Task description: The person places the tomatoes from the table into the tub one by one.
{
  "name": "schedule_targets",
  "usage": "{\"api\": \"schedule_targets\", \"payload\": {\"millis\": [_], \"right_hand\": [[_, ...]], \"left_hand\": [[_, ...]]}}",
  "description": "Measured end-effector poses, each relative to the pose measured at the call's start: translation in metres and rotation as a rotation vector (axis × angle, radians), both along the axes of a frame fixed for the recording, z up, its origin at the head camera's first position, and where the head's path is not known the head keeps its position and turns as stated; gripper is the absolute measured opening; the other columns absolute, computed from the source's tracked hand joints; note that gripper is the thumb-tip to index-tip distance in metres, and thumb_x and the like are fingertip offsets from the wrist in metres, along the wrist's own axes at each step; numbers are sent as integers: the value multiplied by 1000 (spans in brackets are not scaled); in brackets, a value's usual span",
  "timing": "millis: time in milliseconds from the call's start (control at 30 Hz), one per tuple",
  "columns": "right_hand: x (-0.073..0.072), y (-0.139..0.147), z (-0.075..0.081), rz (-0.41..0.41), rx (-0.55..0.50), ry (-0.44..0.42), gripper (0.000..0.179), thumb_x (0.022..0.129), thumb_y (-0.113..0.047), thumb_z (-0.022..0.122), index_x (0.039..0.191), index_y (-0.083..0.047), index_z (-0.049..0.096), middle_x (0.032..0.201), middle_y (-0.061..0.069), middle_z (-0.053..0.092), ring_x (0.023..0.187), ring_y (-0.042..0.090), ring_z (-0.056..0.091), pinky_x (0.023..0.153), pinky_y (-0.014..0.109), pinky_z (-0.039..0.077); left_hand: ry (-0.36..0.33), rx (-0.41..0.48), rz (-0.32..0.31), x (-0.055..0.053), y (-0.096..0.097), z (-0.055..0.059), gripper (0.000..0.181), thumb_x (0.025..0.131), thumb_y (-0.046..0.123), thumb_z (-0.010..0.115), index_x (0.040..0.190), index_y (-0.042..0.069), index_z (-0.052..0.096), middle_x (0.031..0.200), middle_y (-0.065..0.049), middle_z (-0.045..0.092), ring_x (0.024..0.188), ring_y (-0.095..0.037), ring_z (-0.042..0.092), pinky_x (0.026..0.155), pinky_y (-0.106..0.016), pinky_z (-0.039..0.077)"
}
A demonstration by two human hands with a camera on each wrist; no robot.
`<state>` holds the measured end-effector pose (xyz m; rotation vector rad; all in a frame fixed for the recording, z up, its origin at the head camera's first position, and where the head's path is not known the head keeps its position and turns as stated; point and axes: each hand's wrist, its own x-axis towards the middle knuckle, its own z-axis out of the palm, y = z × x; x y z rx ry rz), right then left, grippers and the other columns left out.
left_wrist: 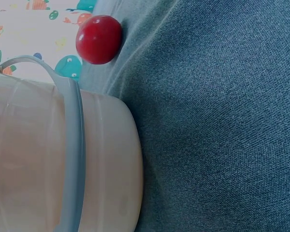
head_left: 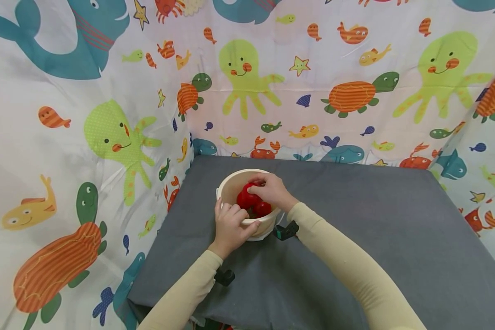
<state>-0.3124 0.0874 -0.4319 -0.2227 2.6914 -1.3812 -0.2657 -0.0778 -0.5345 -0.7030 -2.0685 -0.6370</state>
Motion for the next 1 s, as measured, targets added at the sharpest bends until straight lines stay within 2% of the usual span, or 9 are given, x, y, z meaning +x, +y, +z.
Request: {"api": "schedule_targets", "payload": {"millis": [200,467,767,1000], "right_hand": [[2,-3,-8,42,53,43,38,92,-21,70,129,-10,68,126,12,71,113,31,63,97,49,58],[1,-4,-10,70,123,91,35,91,-23,69,125,-11,71,122,11,73,109,29,64,97,46,58],[2,-5,-11,73,127,79,35,93,-22,68,126,-10,70,123,12,73,109,29,65,97,45,58],[3,-5,-11,19,44,41,33,93,-17,66,125,-10,70,125,12,72,114,31,65,98,46,58]], "left_hand": [[31,-5,8,1,0,1,32,85,42,69,66,17,60,66,-3,59,70,-21,50,101,-71,42],[24,-7,9,2,1,4,33,85,43,69,68,16,61,68,-3,59,71,-22,51,103,-72,40],[36,-5,9,1,1,1,35,87,44,68,67,17,60,67,-2,58,70,-22,51,102,-72,41],[21,-10,10,1,1,2,35,87,45,67,69,16,61,70,-3,61,72,-22,53,104,-71,41]]}}
